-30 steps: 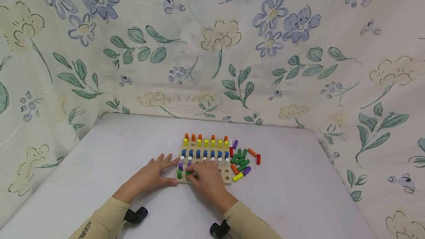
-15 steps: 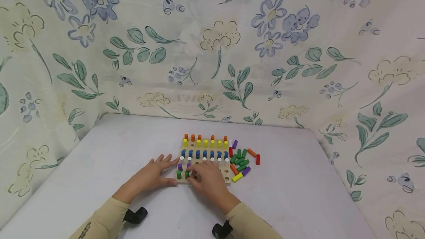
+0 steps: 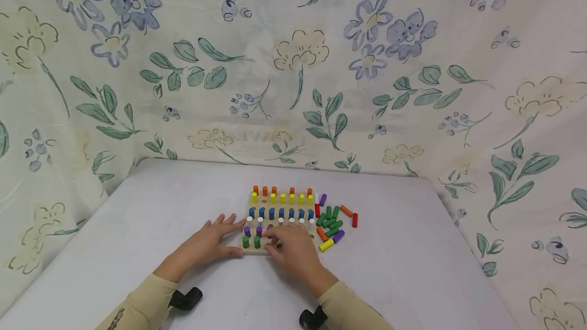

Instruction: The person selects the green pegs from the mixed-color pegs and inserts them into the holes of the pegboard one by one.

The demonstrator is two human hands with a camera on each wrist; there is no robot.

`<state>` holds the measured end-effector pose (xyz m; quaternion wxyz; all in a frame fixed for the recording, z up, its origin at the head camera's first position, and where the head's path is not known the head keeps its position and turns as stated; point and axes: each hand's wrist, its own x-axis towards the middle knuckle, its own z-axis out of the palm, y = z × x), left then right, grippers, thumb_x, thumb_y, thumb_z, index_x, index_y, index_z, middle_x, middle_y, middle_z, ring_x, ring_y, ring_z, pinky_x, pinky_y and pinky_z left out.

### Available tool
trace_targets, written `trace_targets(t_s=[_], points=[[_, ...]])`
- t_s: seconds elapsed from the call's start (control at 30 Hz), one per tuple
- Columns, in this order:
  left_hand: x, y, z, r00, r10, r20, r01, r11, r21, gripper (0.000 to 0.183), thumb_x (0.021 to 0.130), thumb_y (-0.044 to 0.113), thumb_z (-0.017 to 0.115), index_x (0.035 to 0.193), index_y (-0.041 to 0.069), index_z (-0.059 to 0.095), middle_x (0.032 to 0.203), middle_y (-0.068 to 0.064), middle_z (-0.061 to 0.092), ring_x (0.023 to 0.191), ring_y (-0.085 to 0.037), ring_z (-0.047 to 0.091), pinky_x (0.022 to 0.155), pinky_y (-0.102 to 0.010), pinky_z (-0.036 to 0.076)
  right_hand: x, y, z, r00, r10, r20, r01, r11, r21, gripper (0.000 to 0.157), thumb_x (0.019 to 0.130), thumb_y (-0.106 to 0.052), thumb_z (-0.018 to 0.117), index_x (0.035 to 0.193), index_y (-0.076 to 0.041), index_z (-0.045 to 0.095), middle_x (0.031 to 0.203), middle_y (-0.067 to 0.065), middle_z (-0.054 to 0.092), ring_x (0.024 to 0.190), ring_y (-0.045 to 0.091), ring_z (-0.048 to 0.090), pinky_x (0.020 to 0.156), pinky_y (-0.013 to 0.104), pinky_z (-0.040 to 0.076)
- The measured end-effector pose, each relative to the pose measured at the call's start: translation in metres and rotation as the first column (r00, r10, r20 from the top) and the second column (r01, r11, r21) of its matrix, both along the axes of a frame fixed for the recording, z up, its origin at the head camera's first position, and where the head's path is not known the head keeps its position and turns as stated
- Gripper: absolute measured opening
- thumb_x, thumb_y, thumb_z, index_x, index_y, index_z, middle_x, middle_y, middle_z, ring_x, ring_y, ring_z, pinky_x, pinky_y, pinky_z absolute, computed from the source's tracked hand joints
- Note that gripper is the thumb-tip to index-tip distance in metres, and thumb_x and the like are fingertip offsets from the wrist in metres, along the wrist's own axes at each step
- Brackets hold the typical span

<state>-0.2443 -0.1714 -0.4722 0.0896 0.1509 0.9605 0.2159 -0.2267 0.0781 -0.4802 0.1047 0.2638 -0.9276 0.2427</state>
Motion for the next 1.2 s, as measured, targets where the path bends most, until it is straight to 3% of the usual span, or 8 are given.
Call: trace_targets(t_s=[0.13,0.43,0.87,1.2], points=[[0.0,0.0,0.0,1.0,0.003,-0.001,-0.003,1.0,0.0,0.085,0.08,0.055,0.08,0.152,0.02,0.05,0.159,-0.021,0.038,0.15,-0.047,0.022,0.122,-0.063,0.015,0.0,0.004,0.0,1.0,-0.016,0.006,0.016,1.0,-0.003,0.023,0.092,-0.034,0.078,0.113,-0.024,0.074,0.082,-0.019,0.062,0.081,0.006,0.053,0.088,0.039,0.048],[0.001,0.001,-0.001,1.0,0.007,-0.004,-0.007,1.0,0.006,0.086,0.08,0.055,0.08,0.152,0.02,0.05,0.16,-0.02,0.037,0.15,-0.047,0.022,0.122,-0.063,0.014,0.001,0.01,0.001,0.999,-0.032,-0.02,0.032,0.999,0.019,0.022,0.092,-0.031,0.077,0.113,-0.023,0.075,0.086,-0.016,0.066,0.08,0.006,0.054,0.079,0.029,0.049],[0.0,0.0,-0.003,1.0,0.01,0.003,-0.01,1.0,0.011,0.087,0.079,0.056,0.08,0.152,0.02,0.05,0.16,-0.021,0.036,0.151,-0.047,0.021,0.122,-0.063,0.013,0.001,0.018,-0.002,0.996,-0.057,-0.075,0.057,0.998,0.005,0.023,0.091,-0.031,0.079,0.112,-0.021,0.075,0.086,-0.014,0.067,0.083,0.006,0.057,0.091,0.038,0.051],[0.0,0.0,-0.004,1.0,0.003,-0.005,-0.003,1.0,0.02,0.087,0.079,0.056,0.08,0.152,0.019,0.05,0.159,-0.021,0.037,0.15,-0.047,0.021,0.122,-0.063,0.013,0.0,0.028,-0.004,0.992,-0.085,-0.094,0.083,0.996,-0.026,0.019,0.09,-0.03,0.08,0.107,-0.022,0.075,0.084,-0.016,0.066,0.078,0.004,0.054,0.076,0.03,0.045]])
